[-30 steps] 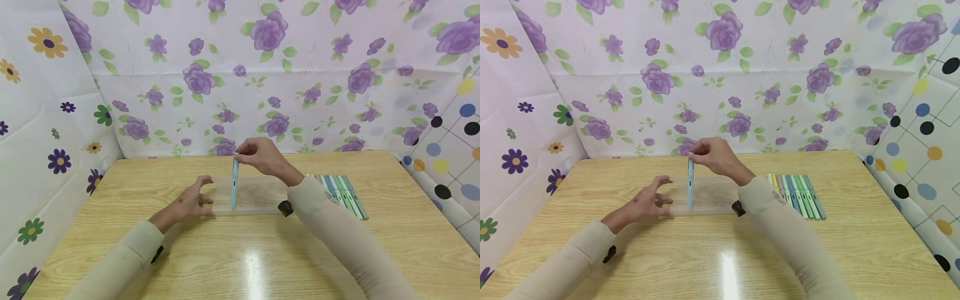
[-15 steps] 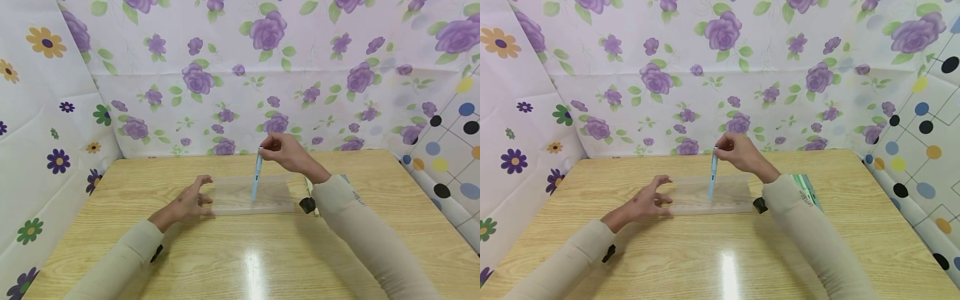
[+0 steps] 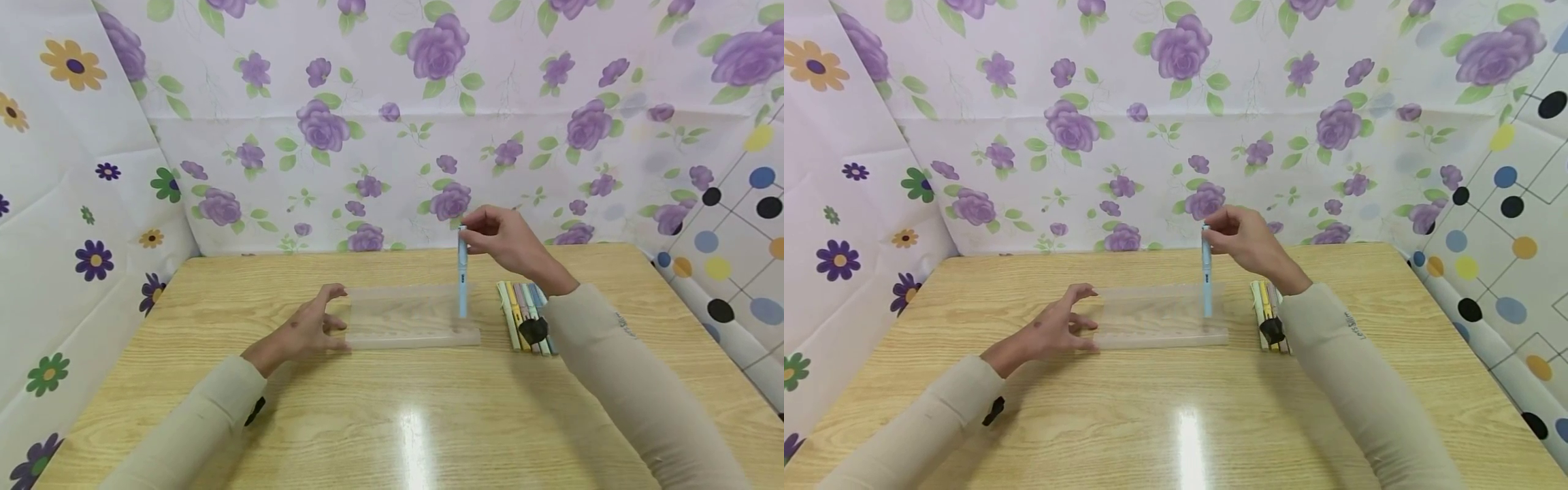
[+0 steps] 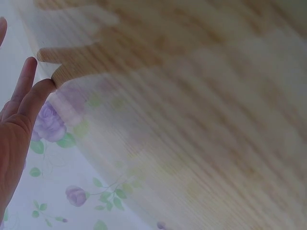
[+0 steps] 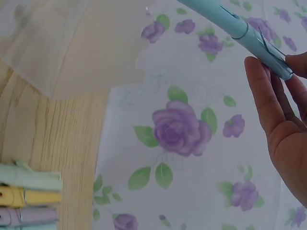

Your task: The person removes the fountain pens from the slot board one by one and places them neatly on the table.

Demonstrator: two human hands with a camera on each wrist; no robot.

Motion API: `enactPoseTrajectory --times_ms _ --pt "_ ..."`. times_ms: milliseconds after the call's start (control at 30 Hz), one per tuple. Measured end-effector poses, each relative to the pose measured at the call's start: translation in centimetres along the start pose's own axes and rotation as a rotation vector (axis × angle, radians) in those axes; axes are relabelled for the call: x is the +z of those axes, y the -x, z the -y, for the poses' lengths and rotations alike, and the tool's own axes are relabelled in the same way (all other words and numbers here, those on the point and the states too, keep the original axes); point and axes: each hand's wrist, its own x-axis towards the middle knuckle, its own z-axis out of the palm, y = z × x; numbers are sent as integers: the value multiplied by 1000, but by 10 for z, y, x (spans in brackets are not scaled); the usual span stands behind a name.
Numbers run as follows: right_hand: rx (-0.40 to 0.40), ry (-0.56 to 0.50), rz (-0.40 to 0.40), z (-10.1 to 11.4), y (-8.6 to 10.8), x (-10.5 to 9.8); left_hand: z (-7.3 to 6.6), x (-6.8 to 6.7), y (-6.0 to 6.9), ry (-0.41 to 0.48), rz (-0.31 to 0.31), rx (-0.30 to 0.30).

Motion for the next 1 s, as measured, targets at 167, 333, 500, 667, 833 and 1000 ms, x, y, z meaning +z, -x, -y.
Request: enactPoseTrajectory --times_ms 167,333,500,667,833,1000 --pt "15 59 -53 -7 6 -12 -1 -1 0 -5 5 -7" --pt "52 87 -105 -17 13 -25 -1 -1 0 1 8 -11" --pt "77 125 -125 -26 22 -41 -1 -1 -1 -9 8 -4" --pt "103 189 -145 -34 30 -59 0 0 -1 -14 8 -5" --pt "164 241 -136 -44 36 -78 -1 0 -1 -15 11 -1" --pt "269 264 -108 -60 42 -95 -1 0 0 -10 12 -1"
